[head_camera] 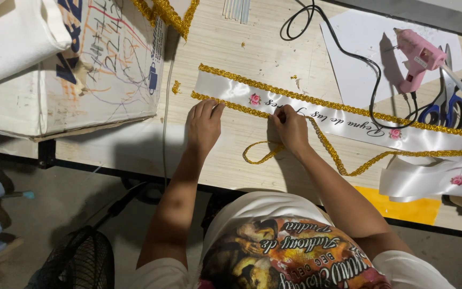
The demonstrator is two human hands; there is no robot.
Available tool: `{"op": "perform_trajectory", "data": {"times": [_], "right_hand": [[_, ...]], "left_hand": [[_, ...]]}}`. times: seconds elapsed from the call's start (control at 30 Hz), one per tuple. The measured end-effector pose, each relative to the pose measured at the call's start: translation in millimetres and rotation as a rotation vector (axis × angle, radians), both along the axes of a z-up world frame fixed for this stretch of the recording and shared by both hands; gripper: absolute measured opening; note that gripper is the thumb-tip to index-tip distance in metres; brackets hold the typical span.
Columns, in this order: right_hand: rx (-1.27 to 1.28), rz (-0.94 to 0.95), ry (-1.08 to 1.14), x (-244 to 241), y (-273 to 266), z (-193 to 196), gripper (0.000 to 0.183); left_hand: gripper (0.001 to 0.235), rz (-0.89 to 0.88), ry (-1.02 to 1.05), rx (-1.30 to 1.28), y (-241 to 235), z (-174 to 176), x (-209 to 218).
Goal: The person decorates a white sash with gold glitter trim. They use a hot glue gun to apply adhesive to the sash and then press the trim onto it, smoothing it down with their hands.
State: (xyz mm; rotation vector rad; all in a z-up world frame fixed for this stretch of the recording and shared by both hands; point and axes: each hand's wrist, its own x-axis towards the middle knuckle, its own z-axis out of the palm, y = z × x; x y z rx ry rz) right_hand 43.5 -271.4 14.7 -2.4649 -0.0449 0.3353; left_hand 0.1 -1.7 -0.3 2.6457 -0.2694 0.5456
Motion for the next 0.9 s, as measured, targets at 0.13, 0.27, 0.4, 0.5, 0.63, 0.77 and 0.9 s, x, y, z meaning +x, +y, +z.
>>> {"op": "perform_trajectory", "data": {"times": [0.13, 0.27, 0.4, 0.5, 0.63, 0.77, 0.9], "right_hand": [[-0.030, 0.017, -0.032, -0.6, -1.1, -6.9, 0.022], [-0.050, 0.040, -0.089, -2.0, -0.6, -8.5, 0.022], [-0.066, 0.038, -0.137, -4.6, 2.1, -5.5, 0.022], [-0.137, 0.088, -0.161, -6.5, 7.2, -2.0, 0.019], [-0.350, 0.227, -0.344, -10.0, 5.1, -15.5, 0.029], [-0.489, 0.412, -0.588, -13.8, 8.4, -8.8, 0.032], [-0.465, 0.481, -0.646, -17.7, 4.4, -14.4, 0.030]], "left_hand": [[0.026, 0.013, 0.012, -0.013, -0.5, -4.0, -0.2], [0.029, 0.016, 0.021, -0.008, 1.0, -5.0, -1.6], [0.030, 0.022, 0.057, -0.023, 1.7, -6.3, -3.4], [0.027, 0.032, 0.050, -0.002, 0.7, -9.1, -3.9], [0.026, 0.044, 0.060, -0.017, -0.3, -9.0, -4.4], [0.026, 0.042, 0.049, 0.009, -0.2, -8.6, -3.4], [0.030, 0.028, 0.034, 0.009, 2.7, -6.5, -4.8]]}}
